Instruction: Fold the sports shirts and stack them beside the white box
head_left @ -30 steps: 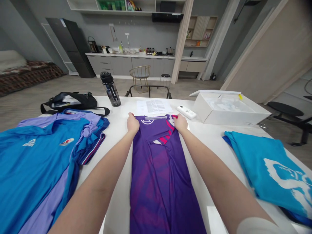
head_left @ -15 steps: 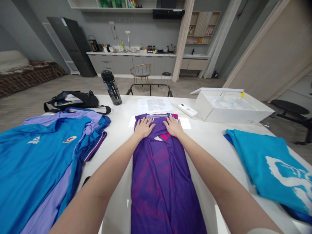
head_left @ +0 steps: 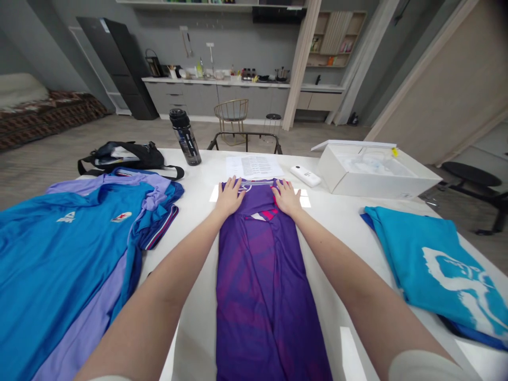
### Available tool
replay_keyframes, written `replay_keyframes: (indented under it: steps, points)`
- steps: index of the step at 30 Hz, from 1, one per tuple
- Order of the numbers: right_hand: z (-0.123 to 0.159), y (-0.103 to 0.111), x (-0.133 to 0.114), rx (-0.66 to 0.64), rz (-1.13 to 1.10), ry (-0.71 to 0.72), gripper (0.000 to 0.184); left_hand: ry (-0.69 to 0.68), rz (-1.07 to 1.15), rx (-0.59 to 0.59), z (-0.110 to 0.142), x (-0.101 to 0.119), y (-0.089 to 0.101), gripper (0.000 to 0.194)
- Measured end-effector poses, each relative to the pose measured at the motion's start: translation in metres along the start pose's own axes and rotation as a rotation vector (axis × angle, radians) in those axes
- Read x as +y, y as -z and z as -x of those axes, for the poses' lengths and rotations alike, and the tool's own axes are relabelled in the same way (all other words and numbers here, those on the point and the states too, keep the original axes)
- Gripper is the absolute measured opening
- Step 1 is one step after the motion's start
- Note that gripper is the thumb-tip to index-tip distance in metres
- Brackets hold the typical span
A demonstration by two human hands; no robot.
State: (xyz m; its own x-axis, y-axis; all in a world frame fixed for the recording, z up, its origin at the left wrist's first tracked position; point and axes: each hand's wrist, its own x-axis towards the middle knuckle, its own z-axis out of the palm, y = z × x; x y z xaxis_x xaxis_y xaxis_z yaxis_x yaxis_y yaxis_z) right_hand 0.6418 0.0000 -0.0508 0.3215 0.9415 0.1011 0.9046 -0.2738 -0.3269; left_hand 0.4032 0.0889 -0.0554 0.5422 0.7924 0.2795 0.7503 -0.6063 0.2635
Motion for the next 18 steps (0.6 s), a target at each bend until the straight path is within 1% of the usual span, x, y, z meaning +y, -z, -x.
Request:
replay_keyframes:
  steps: [1,3,6,8,11,13,16,18]
  points:
    - [0.011,0.005,-0.003,0.044,-0.006,0.030,0.055,-0.048,0.005,0.015,0.011,0.010,0.007,0.058]
    - [0.042,0.015,-0.010,0.080,-0.023,0.132,0.042,-0.157,0.028,0.004,0.041,0.033,0.023,0.052]
    - [0.108,0.030,-0.020,0.033,-0.099,0.317,0.024,-0.274,0.072,-0.043,0.104,0.069,0.050,0.038]
    - [0.158,0.037,-0.024,-0.018,-0.141,0.396,0.016,-0.338,0.114,-0.091,0.152,0.090,0.066,0.029]
    - [0.231,0.044,-0.027,-0.102,-0.156,0.444,0.008,-0.419,0.182,-0.161,0.223,0.110,0.080,0.020]
    - [0.274,0.048,-0.027,-0.144,-0.165,0.458,0.005,-0.447,0.184,-0.207,0.263,0.119,0.085,0.017]
    - [0.328,0.054,-0.029,-0.156,-0.166,0.444,0.006,-0.480,0.142,-0.254,0.312,0.132,0.090,0.018]
    - [0.359,0.058,-0.031,-0.141,-0.138,0.440,0.006,-0.490,0.124,-0.252,0.338,0.142,0.093,0.022]
